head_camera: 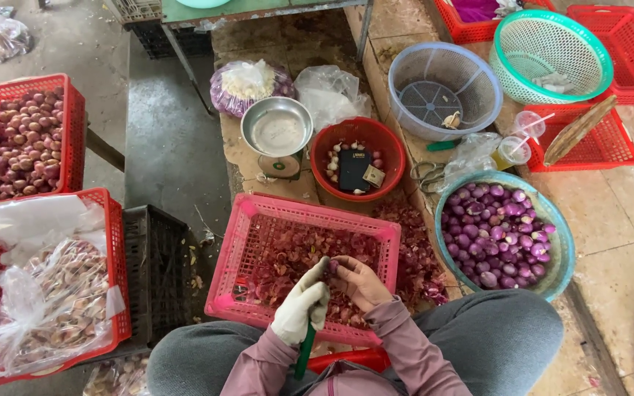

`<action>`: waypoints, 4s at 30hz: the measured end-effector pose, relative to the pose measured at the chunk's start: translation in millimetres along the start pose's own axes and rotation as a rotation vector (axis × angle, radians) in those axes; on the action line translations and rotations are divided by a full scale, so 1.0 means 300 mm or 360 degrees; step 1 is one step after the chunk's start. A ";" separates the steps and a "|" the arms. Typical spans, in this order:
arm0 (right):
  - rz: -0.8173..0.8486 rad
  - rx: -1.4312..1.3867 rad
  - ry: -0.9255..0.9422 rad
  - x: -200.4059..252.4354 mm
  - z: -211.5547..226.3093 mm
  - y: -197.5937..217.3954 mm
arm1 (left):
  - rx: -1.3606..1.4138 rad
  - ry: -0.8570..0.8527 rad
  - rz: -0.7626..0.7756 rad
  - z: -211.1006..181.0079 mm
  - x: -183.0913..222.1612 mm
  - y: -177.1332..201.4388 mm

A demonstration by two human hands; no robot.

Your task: Peeling small red onions or shallots using a knife and sorting them into baskets.

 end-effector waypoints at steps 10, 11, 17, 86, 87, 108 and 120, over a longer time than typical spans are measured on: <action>0.0045 0.0044 0.0016 0.005 0.004 -0.015 | -0.0381 -0.0090 0.0042 0.005 -0.004 0.015; 0.0025 0.0007 0.0018 0.006 0.006 -0.015 | -0.0096 -0.0083 0.0092 0.024 -0.020 0.040; 0.0008 -0.0006 0.0017 0.023 0.013 -0.067 | 0.0064 -0.0012 0.0097 0.018 -0.014 0.031; -0.0547 0.3126 -0.0201 -0.432 0.028 0.398 | 0.0081 -0.0475 -0.0740 -0.174 0.020 0.217; -0.0643 0.3390 -0.0267 -0.404 0.057 0.359 | 0.0060 -0.0488 -0.0722 -0.186 0.023 0.195; -0.0366 0.0593 0.0100 -0.161 -0.110 0.132 | -0.0548 -0.0179 -0.0603 -0.065 -0.024 0.115; -0.0162 0.0084 0.0074 -0.044 -0.082 0.029 | -0.0668 -0.0110 -0.0187 0.016 -0.003 0.038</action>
Point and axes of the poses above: each hand's wrist, its own x-axis away from the middle knuckle, its own y-axis out of the back of the hand, z = x × y, the point moved 2 cm from there along -x, towards the middle knuckle, and after that the axes turned 11 degrees about -x, right-handed, at the moved point
